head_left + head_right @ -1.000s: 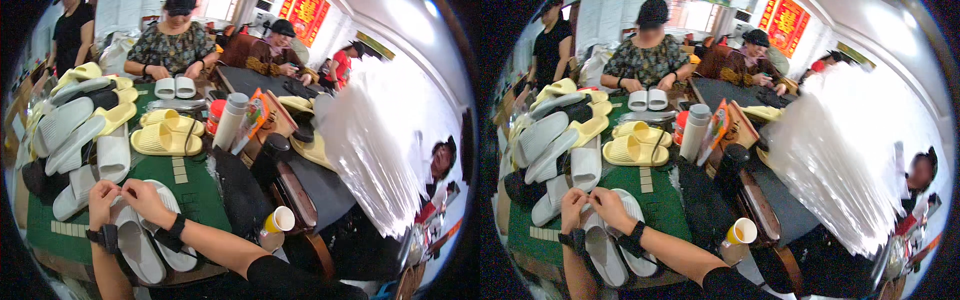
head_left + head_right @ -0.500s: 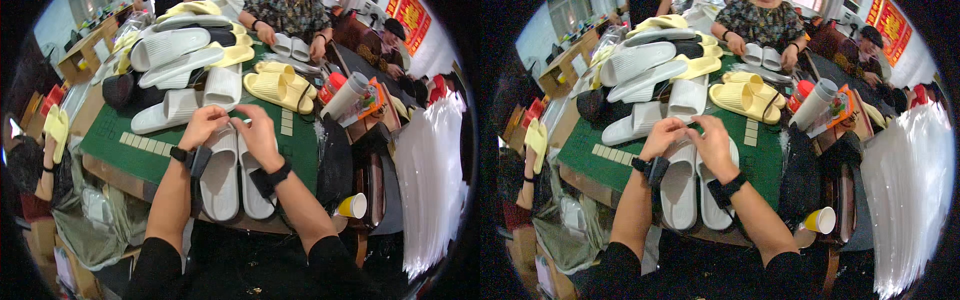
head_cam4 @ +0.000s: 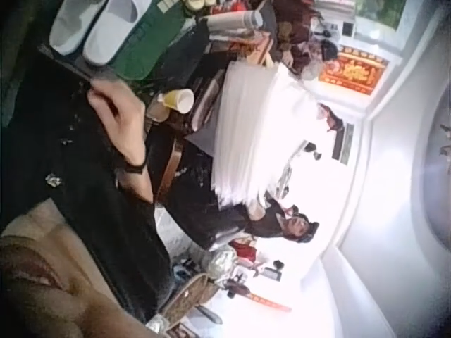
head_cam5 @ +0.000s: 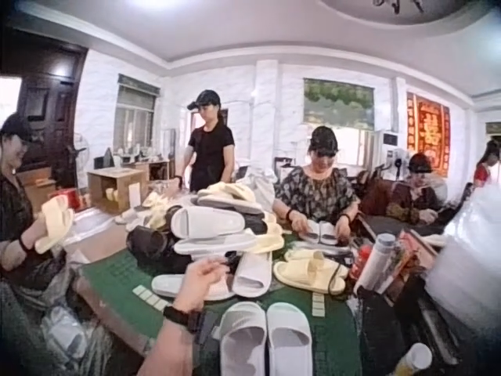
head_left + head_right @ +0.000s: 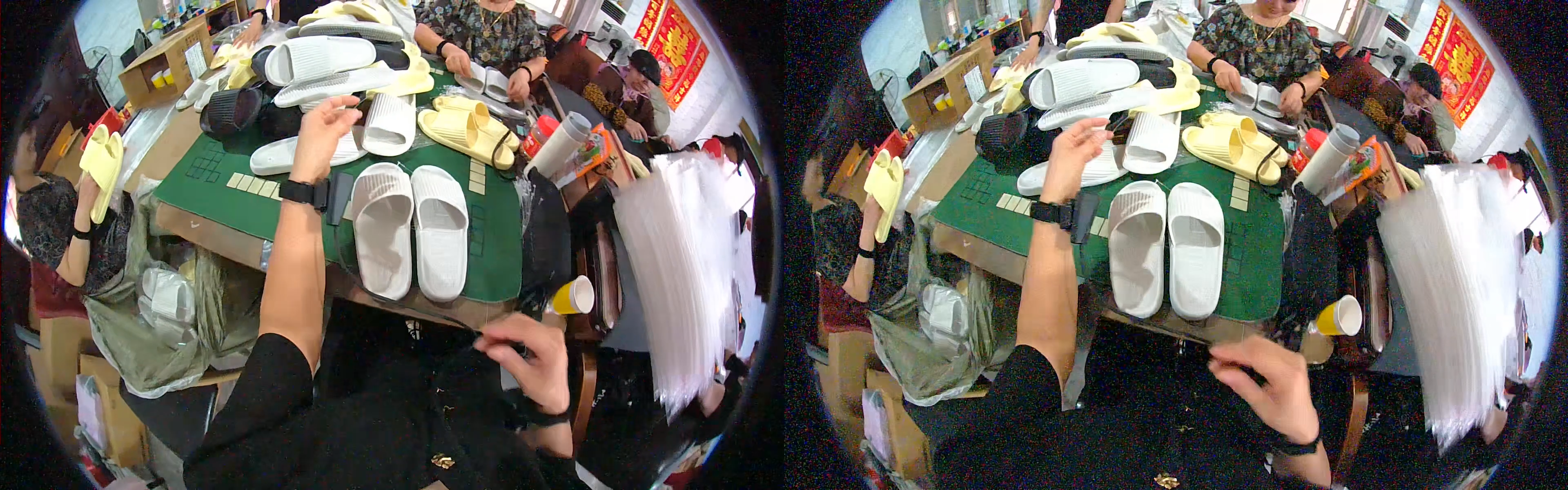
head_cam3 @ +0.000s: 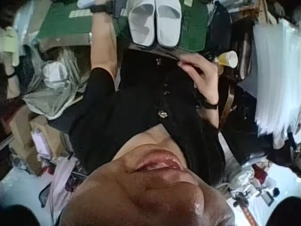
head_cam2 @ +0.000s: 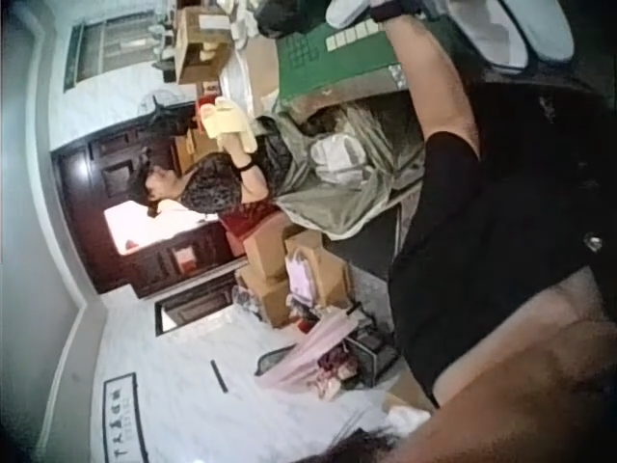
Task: Manually assembling or finishing plastic slippers/slides at a production table.
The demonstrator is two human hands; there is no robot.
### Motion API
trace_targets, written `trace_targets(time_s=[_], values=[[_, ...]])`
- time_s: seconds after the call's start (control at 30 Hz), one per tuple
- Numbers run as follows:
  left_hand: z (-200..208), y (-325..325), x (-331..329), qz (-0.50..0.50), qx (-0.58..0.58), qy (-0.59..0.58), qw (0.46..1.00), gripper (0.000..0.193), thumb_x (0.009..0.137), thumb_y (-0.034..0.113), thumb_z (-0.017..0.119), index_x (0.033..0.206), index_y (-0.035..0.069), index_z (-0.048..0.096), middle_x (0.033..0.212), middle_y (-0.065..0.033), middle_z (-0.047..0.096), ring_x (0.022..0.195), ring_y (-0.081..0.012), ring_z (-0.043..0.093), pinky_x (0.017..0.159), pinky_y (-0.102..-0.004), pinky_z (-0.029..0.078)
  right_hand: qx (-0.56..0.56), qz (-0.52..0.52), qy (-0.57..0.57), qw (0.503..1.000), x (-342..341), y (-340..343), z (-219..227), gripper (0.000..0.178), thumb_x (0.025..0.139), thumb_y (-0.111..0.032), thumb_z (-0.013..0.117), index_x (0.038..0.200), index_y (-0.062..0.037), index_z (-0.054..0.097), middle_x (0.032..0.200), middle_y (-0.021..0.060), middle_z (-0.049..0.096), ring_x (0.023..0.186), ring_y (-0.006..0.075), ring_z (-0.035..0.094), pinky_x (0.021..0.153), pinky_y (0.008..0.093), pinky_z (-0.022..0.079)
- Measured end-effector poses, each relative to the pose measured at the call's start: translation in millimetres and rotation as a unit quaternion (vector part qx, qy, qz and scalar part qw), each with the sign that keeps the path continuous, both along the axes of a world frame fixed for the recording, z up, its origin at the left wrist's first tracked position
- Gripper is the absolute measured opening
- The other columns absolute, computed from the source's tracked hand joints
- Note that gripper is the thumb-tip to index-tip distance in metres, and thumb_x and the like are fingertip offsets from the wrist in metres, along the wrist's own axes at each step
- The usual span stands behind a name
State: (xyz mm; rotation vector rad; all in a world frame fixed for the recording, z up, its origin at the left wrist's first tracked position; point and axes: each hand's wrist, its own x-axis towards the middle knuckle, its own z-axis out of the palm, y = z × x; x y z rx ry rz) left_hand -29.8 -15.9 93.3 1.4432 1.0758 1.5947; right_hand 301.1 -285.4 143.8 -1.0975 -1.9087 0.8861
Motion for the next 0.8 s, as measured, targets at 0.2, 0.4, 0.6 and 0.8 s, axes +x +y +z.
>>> trace_targets(time_s=[0.2, 0.4, 0.6, 0.8], values=[[88.9, -73.9, 57.2, -0.144, 0.089, -0.008, 0.986, 0.029, 0.093, 0.016, 0.064, 0.119, 0.003, 0.062, 0.103, -0.0048, 0.068, 0.093, -0.0076, 0.059, 0.082, -0.0220, 0.045, 0.140, -0.207, 0.023, 0.968, 59.5, -104.0, 30.1, 0.015, 0.074, 0.002, 0.064, 0.089, 0.0031, 0.067, 0.078, 0.0133, 0.069, 0.071, 0.0222, 0.064, 0.067, 0.0306, 0.050], [125.4, -139.2, 180.1, -0.313, 0.119, 0.056, 0.941, 0.052, 0.094, 0.028, 0.066, 0.137, 0.007, 0.046, 0.106, -0.0039, 0.065, 0.099, -0.0075, 0.056, 0.087, -0.0226, 0.043, 0.375, -0.513, 0.156, 0.757, 150.6, -157.1, 37.1, 0.022, 0.094, -0.006, 0.055, 0.114, 0.0032, 0.058, 0.102, 0.0119, 0.063, 0.092, 0.0186, 0.059, 0.085, 0.0293, 0.045], [153.9, -95.2, 308.4, -0.336, 0.058, 0.178, 0.923, 0.092, 0.086, 0.070, 0.053, 0.146, 0.003, 0.032, 0.117, -0.0159, 0.060, 0.104, -0.0238, 0.057, 0.090, -0.0339, 0.045, 0.352, -0.651, 0.300, 0.602, 266.1, -182.3, 28.5, 0.048, 0.097, -0.040, 0.058, 0.131, -0.0073, 0.048, 0.118, 0.0063, 0.057, 0.107, 0.0183, 0.052, 0.097, 0.0326, 0.036], [189.4, -32.5, 395.0, -0.371, -0.032, 0.300, 0.878, 0.115, 0.072, 0.094, 0.030, 0.152, 0.012, 0.027, 0.149, -0.0149, 0.038, 0.108, -0.0287, 0.058, 0.092, -0.0450, 0.045, 0.238, -0.461, 0.512, 0.685, 375.6, -174.4, -51.2, 0.064, 0.097, -0.054, 0.048, 0.136, -0.0027, 0.046, 0.131, 0.0091, 0.054, 0.121, 0.0236, 0.051, 0.102, 0.0359, 0.042]])
